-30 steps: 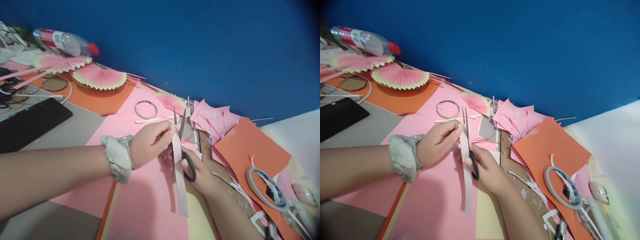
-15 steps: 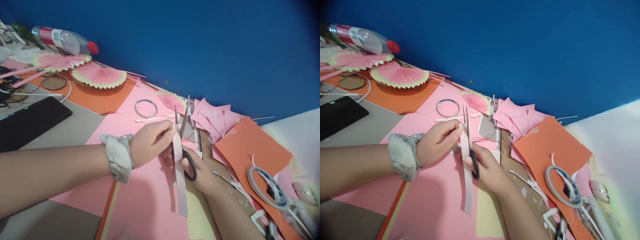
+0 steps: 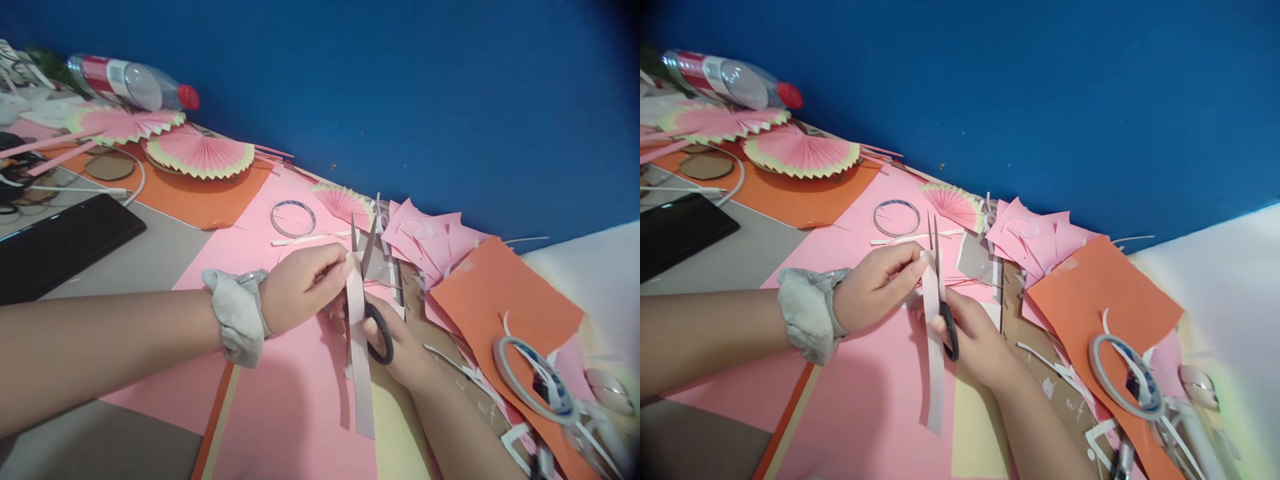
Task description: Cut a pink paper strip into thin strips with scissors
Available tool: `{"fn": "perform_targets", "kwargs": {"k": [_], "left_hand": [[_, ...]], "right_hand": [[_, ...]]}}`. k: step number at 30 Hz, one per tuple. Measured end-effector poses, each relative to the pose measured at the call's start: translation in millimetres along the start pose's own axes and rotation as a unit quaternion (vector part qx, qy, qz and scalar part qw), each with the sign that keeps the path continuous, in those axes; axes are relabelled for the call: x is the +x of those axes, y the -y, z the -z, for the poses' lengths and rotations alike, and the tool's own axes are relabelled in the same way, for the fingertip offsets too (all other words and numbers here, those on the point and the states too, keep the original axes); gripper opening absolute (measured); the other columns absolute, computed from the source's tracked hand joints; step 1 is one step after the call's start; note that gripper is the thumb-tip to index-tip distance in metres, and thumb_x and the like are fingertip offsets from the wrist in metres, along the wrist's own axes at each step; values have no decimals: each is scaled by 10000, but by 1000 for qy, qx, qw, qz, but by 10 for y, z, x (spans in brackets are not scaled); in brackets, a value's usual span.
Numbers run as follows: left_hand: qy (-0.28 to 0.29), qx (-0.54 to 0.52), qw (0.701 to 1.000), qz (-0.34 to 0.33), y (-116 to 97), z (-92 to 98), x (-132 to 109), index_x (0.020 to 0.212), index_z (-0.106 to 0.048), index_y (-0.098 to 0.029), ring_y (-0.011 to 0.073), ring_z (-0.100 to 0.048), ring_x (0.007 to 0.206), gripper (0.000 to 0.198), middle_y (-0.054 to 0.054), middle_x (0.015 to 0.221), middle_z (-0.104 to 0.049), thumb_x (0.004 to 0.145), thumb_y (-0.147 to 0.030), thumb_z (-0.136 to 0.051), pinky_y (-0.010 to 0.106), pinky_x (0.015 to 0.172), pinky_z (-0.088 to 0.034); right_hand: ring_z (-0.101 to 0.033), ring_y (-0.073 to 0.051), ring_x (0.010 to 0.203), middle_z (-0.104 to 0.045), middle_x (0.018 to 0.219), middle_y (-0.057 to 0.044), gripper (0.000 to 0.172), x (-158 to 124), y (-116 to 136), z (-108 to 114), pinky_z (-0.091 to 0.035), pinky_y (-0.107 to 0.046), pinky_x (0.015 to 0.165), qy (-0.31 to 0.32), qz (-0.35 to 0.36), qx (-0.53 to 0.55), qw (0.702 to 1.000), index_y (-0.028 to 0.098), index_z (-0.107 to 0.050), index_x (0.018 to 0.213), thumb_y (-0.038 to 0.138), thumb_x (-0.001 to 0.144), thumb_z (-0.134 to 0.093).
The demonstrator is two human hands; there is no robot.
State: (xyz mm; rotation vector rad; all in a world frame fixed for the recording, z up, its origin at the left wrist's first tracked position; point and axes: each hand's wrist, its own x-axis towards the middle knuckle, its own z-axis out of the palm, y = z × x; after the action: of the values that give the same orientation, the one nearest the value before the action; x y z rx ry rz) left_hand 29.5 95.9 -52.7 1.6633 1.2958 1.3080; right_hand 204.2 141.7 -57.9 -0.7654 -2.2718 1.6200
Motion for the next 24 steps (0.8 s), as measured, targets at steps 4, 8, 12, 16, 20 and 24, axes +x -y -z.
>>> {"fn": "perform_targets", "kwargs": {"k": [4,8,12,16,20,24], "left_hand": [[-1,6,1000,-6,0,6,-1,621,-393,-189,90,-467,549,319,-30,575,-525,932,-255,-367,223,567,-388],[8,3,1000,-3,-6,10,5,627,-403,-190,94,-474,563,314,-26,586,-535,931,-258,-365,226,571,-394],[4,8,1000,-4,-13,6,13,603,-388,-190,87,-457,533,331,-33,554,-523,927,-251,-370,224,553,-386],[8,-4,1000,-1,-13,5,6,610,-403,-187,87,-473,538,322,-33,561,-533,926,-242,-375,224,557,-394],[26,-30,999,4,0,12,-5,641,-411,-186,83,-499,545,300,-36,581,-545,931,-255,-379,218,566,-408],[20,-32,999,5,14,11,-14,655,-412,-187,80,-503,536,300,-40,573,-541,939,-271,-366,210,551,-406]], "right_hand": [[-432,-156,646,-456,738,-20,485,4,5,0,-422,-256,535,10,-8,5,1000,187,-469,781,666,831,-409],[-415,-160,656,-440,728,-12,498,5,17,6,-406,-265,576,3,1,-13,1000,195,-456,774,685,828,-382],[-403,-156,641,-430,710,-7,505,9,36,12,-391,-262,567,9,-6,-21,1000,196,-435,750,690,831,-367],[-400,-157,649,-431,714,-3,501,6,35,7,-384,-266,585,5,0,-26,1000,197,-435,762,687,836,-359],[-424,-164,674,-464,745,-14,500,7,22,2,-383,-269,602,-5,15,-38,999,194,-443,776,679,847,-346],[-435,-168,686,-480,758,-23,503,11,19,3,-385,-268,600,4,15,-40,999,189,-440,774,676,850,-344]]}}
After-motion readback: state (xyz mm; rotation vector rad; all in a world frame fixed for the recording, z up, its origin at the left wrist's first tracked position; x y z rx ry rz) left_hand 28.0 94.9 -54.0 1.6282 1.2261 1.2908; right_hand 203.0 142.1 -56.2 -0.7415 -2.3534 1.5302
